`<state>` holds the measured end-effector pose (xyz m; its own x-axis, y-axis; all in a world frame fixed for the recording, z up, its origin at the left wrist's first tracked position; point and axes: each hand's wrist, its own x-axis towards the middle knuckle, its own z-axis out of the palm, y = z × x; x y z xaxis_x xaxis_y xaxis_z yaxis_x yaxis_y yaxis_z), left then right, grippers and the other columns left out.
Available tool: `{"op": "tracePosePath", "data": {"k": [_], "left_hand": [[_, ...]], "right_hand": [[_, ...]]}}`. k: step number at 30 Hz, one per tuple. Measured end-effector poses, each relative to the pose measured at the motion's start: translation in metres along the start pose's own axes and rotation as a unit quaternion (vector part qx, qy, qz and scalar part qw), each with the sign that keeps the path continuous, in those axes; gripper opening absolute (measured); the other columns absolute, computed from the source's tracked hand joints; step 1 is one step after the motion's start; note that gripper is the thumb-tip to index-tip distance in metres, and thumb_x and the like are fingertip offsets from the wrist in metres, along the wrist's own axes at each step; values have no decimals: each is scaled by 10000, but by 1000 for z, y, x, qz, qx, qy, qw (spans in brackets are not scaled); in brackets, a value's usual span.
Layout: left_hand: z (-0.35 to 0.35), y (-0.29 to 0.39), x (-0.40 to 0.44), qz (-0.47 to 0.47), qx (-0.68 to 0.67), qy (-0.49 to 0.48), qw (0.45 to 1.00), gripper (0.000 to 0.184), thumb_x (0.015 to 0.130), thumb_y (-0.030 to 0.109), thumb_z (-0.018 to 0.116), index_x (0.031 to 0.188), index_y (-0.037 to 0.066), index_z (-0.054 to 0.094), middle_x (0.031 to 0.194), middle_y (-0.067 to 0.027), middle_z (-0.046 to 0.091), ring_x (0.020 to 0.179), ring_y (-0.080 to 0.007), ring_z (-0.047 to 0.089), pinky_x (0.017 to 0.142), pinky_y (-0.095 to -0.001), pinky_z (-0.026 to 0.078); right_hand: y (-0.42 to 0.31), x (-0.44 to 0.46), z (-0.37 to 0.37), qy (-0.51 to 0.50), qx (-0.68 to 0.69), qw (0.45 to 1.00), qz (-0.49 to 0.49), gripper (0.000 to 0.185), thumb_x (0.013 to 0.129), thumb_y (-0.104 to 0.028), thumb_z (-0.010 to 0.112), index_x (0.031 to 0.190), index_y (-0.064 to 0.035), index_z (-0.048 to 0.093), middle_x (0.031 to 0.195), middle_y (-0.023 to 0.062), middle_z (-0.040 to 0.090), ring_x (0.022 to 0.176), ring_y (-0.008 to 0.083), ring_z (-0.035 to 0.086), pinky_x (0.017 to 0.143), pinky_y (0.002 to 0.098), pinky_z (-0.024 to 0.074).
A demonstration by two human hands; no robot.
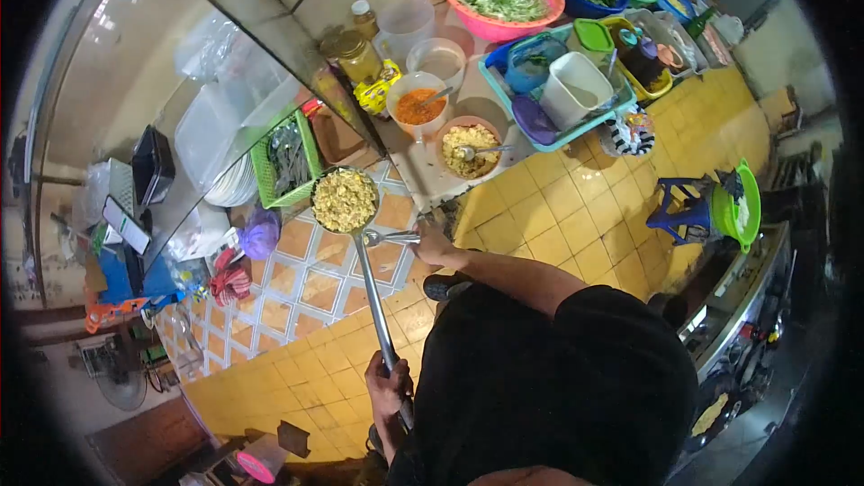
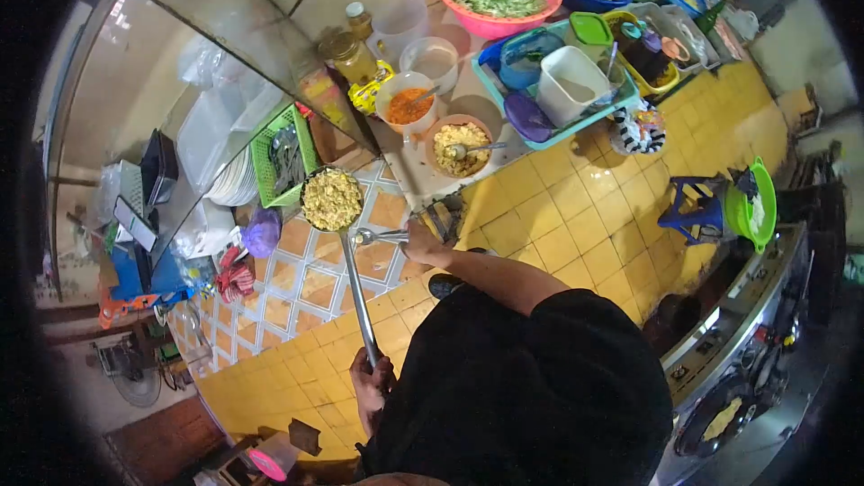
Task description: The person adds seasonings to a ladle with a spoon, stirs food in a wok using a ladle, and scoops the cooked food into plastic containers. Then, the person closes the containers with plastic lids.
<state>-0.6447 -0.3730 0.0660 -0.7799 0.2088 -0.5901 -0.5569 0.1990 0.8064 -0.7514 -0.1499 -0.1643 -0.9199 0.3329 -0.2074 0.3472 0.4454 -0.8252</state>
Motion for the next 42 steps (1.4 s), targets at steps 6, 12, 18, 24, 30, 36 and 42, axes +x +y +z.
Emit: {"op": "tracePosePath", "data": {"k": [6,12,18,24,30,36,42], "left_hand": [[19,12,12,-33,-72,-73,994,126,802,30,611,823,51,488,600,-11,476,402,-83,415,365,-224,341],[64,27,31,-12,-10,-136,991,101,831,23,590,835,46,492,602,-4,480,420,-75,441,367,-221,343],[164,50,55,-19,-26,-130,991,111,829,8,577,829,47,473,597,-10,479,399,-81,440,357,-226,353],[283,81,81,15,-52,-84,995,161,830,92,611,829,32,461,544,-10,453,354,-96,417,333,-240,346],[333,93,83,-30,-78,-59,995,88,819,11,545,827,30,460,574,-34,466,364,-101,434,328,-245,356],[352,93,79,-49,-60,-48,996,124,838,36,581,834,28,458,574,-22,467,369,-91,439,333,-240,357],[363,94,63,-53,-48,-20,997,124,835,51,601,854,23,481,589,-16,469,388,-84,430,359,-241,342]], "right_hand": [[2,-15,-67,-111,37,993,-17,238,828,-186,625,986,-36,529,882,162,626,829,335,614,702,404,482],[16,-26,-249,18,173,981,-87,212,922,-130,536,1090,-5,570,923,81,648,796,158,649,696,314,513],[121,33,-465,449,-52,891,-31,240,854,-138,597,1060,-15,599,843,134,664,701,230,651,608,347,500],[166,117,-554,299,-208,931,1,286,796,-170,646,1047,-37,620,813,200,655,774,335,657,682,404,507],[181,118,-574,189,-69,980,8,230,808,-198,657,966,-31,647,746,178,642,680,292,647,635,334,498],[182,131,-568,168,-106,980,-29,180,809,-169,647,923,-30,640,673,141,605,598,224,606,592,321,476],[176,97,-588,152,-139,961,-187,137,800,-82,615,914,-13,585,708,152,601,625,334,596,563,364,466]]}}
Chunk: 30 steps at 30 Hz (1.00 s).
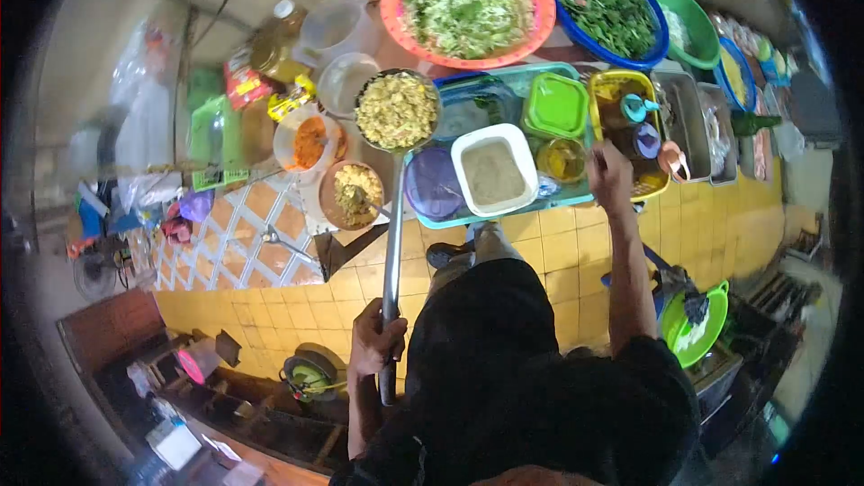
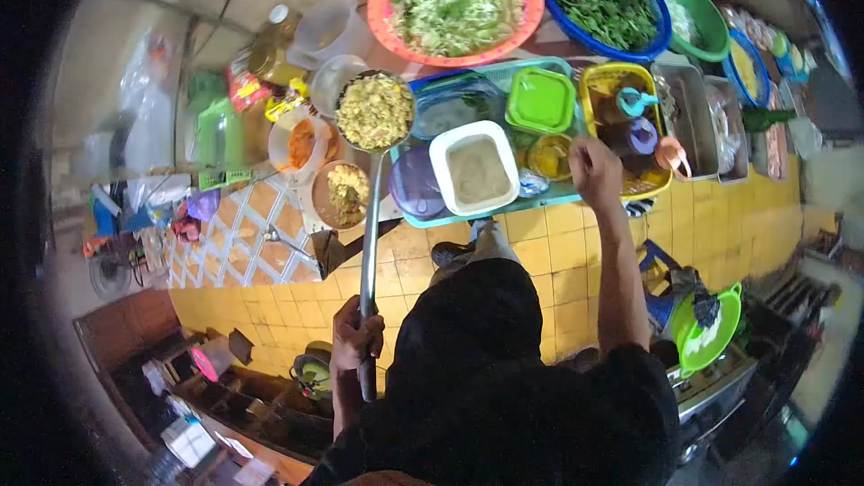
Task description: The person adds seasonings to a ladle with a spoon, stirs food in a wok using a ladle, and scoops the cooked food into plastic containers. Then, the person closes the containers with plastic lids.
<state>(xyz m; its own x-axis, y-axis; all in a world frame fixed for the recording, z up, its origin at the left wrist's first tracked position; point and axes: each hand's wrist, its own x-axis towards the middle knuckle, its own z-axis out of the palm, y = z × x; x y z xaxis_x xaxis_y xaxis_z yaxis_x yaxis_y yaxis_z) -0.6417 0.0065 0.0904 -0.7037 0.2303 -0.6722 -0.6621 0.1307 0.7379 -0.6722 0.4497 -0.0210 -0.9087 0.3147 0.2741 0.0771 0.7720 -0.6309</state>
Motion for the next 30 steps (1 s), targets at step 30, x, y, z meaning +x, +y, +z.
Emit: {"op": "tracePosePath", "data": {"k": [30], "left_hand": [[0,-45,-30,1,48,5,999,184,848,134,615,921,-11,529,581,-25,508,463,-90,443,426,-261,333]], "right_hand": [[-73,-29,22,-62,448,878,160,189,891,-89,480,938,31,617,824,88,631,727,139,569,710,263,448]]}}
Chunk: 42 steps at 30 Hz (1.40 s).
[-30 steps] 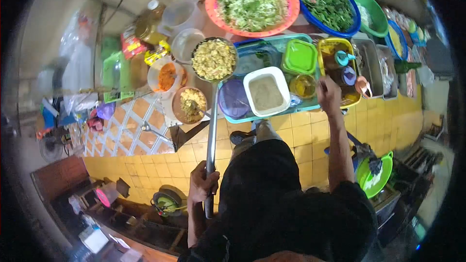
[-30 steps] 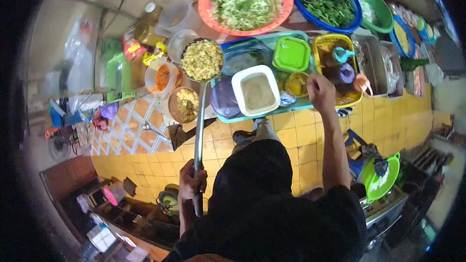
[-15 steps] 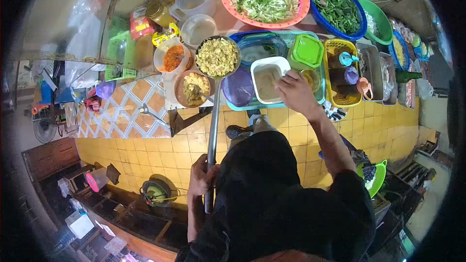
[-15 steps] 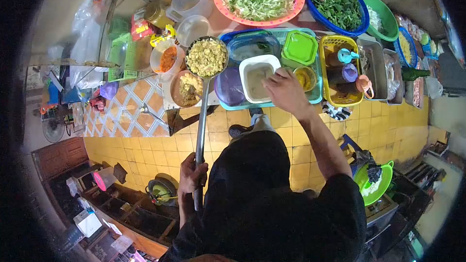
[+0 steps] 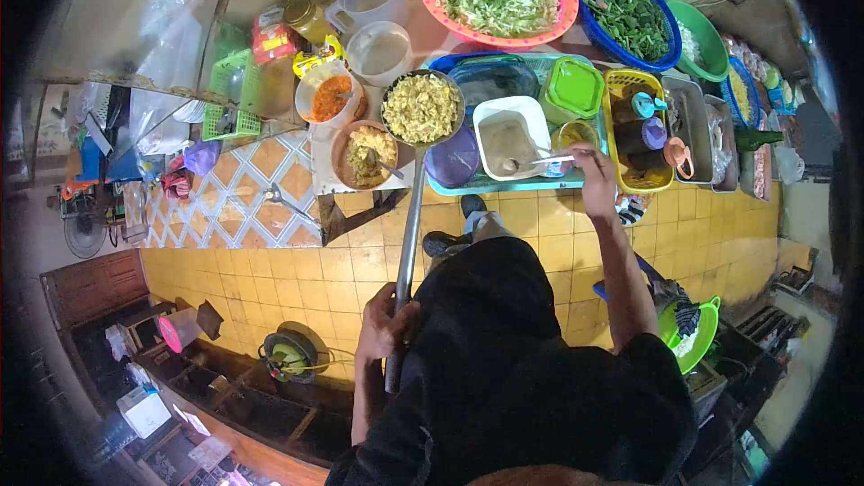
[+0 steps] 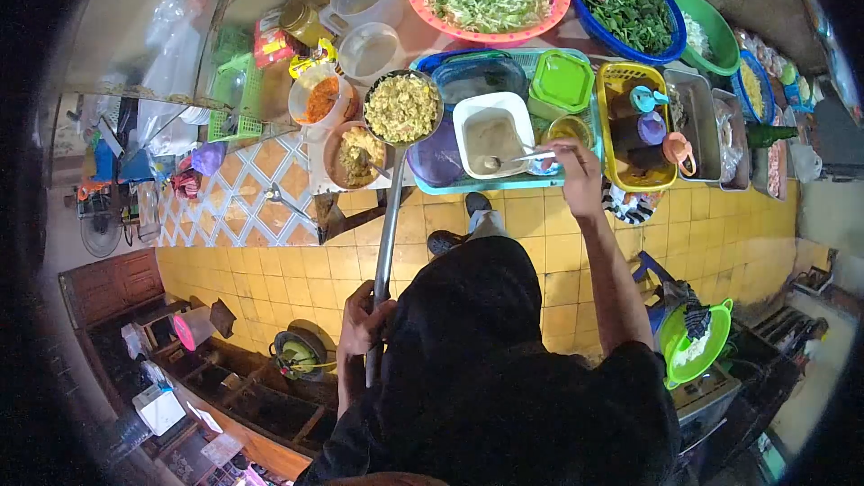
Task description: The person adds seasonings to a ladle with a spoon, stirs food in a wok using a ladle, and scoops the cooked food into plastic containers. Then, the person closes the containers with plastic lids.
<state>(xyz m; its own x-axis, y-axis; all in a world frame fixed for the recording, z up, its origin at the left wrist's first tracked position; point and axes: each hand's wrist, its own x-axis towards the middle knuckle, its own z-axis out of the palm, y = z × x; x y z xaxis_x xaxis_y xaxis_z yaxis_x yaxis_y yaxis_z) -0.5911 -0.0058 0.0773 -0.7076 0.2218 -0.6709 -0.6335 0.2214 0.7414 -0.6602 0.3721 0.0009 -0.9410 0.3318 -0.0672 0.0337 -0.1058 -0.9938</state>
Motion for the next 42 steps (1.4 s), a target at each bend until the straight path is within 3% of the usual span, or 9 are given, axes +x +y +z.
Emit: {"op": "tracePosePath", "data": {"k": [2,12,14,18,23,28,30,35,42], "left_hand": [[-1,0,0,-15,47,2,999,195,846,142,615,922,-17,532,588,-30,521,475,-92,454,433,-264,342],[-2,-13,-6,45,90,16,995,224,848,160,627,959,-15,542,601,-30,528,482,-90,454,442,-265,342],[-2,-9,-9,-18,37,-7,999,223,849,147,634,975,-15,546,609,-29,529,494,-88,452,446,-265,342],[-3,-13,-10,-10,61,-2,998,213,850,137,640,970,-13,548,607,-30,526,492,-85,444,443,-267,339],[-7,-23,-8,49,140,10,989,290,835,187,661,1014,-19,558,645,-53,554,544,-105,456,505,-286,367],[-6,-9,-14,11,130,-4,991,340,826,226,662,1040,-19,566,670,-69,572,585,-115,459,547,-292,377],[-6,-8,-13,1,116,-9,993,345,825,231,659,1044,-19,568,671,-72,574,591,-115,463,552,-290,378],[-3,5,-13,10,149,-18,989,358,822,224,657,1072,-17,571,705,-94,608,604,-121,493,560,-288,385],[-3,-5,-10,73,140,-18,987,356,825,222,661,1079,-11,571,710,-101,613,596,-113,483,551,-282,375]], "right_hand": [[5,-1,-7,63,-11,998,22,197,893,-102,481,938,27,621,826,83,637,714,141,581,713,267,450],[0,4,-3,102,-18,994,24,209,874,-171,517,915,-3,634,815,57,639,696,126,603,688,261,430],[0,5,-4,92,-30,995,34,212,872,-182,520,910,-8,634,808,48,636,687,125,598,686,263,432],[-1,8,-5,82,-58,994,35,214,875,-189,516,901,-14,637,805,43,632,682,124,590,682,266,434],[-10,10,-3,93,-31,995,2,263,893,-229,509,901,-4,645,772,38,621,686,118,572,682,259,424],[-42,15,8,94,-36,993,-55,261,912,-207,503,933,12,642,799,47,626,707,116,575,702,246,434],[-52,17,18,105,30,992,-68,259,916,-195,499,950,20,638,798,47,628,733,119,579,720,246,437],[-69,19,48,33,25,990,-132,242,943,-151,509,1064,27,621,851,82,662,763,101,560,745,249,436],[-63,25,66,-6,-51,988,-144,246,948,-161,511,1088,11,619,836,72,665,754,81,499,717,224,408]]}}
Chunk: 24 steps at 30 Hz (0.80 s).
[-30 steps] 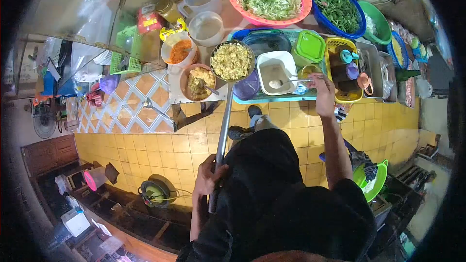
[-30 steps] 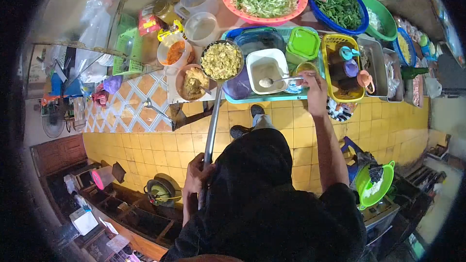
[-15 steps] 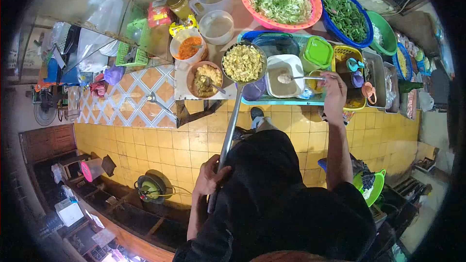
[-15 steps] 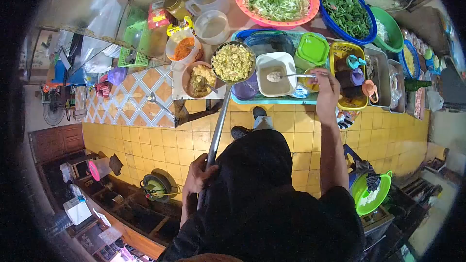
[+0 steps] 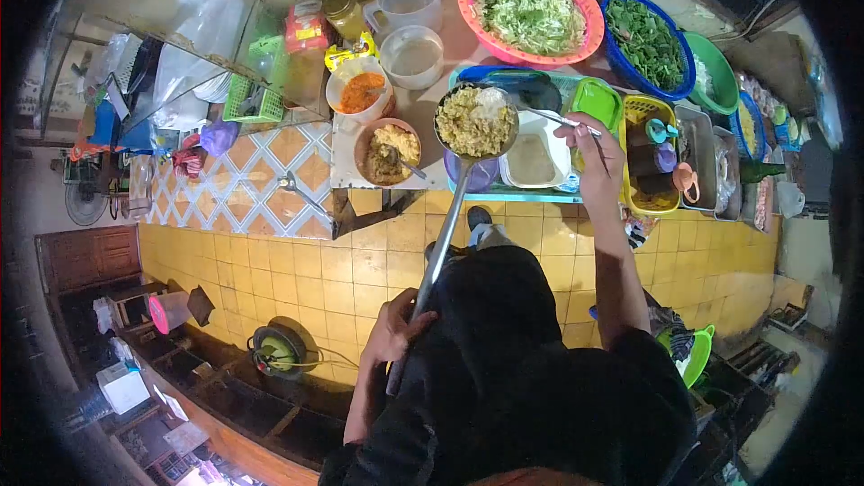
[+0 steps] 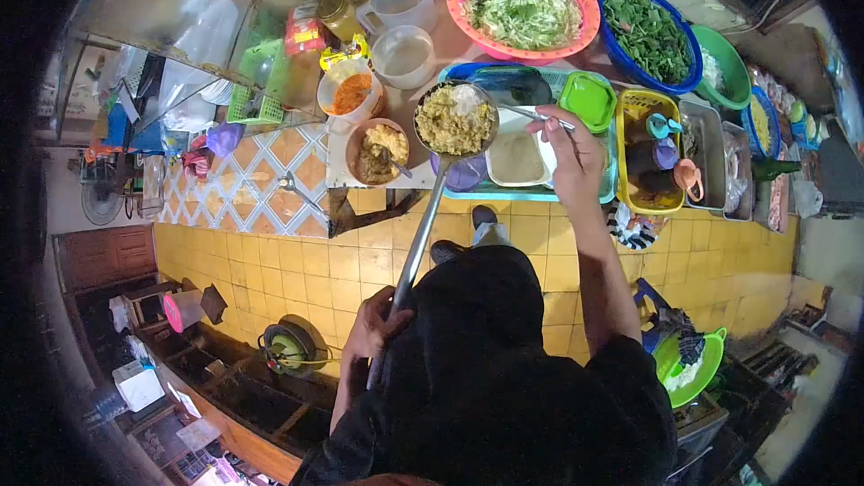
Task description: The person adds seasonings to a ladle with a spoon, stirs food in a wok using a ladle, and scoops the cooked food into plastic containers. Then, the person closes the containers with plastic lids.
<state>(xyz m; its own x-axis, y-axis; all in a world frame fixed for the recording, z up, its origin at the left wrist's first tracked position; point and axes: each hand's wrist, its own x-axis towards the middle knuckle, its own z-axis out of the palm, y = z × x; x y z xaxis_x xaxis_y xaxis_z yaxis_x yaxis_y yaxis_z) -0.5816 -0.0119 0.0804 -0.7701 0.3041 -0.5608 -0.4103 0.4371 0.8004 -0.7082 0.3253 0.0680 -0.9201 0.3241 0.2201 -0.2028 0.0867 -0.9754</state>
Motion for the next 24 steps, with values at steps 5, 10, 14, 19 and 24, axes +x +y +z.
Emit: {"op": "tracePosePath", "data": {"k": [5,10,14,19,24], "left_hand": [[-4,5,1,-43,54,-24,997,347,825,198,665,1086,-9,569,703,-92,606,588,-103,478,552,-277,377],[-2,-2,4,-2,32,-9,999,346,819,203,669,1078,-8,578,702,-92,607,590,-114,481,553,-278,379],[-3,-3,5,-22,16,-10,1000,344,811,194,674,1074,-8,582,727,-99,612,619,-124,496,572,-276,394],[-7,-9,6,-42,21,-16,999,332,814,184,669,1062,-18,579,746,-93,616,642,-117,506,591,-269,401],[-1,-14,7,9,-56,14,998,307,821,177,662,1035,-25,575,695,-52,589,608,-99,467,558,-260,371]], "right_hand": [[5,-3,2,11,15,1000,-5,245,944,-154,511,1075,24,617,818,73,659,720,80,474,687,223,404],[4,-7,-6,-5,-30,1000,-5,236,942,-141,502,1068,25,614,852,90,671,731,85,503,697,230,422],[-3,-13,-16,-2,-100,994,-39,225,946,-125,487,1068,18,610,895,95,666,808,97,567,713,235,438],[39,-17,-31,-12,-220,973,-63,151,893,-104,534,999,-27,608,884,109,640,807,224,611,753,335,452],[52,-10,-19,-223,-357,892,-167,96,834,-108,578,906,-52,609,814,120,624,810,323,573,773,425,427]]}}
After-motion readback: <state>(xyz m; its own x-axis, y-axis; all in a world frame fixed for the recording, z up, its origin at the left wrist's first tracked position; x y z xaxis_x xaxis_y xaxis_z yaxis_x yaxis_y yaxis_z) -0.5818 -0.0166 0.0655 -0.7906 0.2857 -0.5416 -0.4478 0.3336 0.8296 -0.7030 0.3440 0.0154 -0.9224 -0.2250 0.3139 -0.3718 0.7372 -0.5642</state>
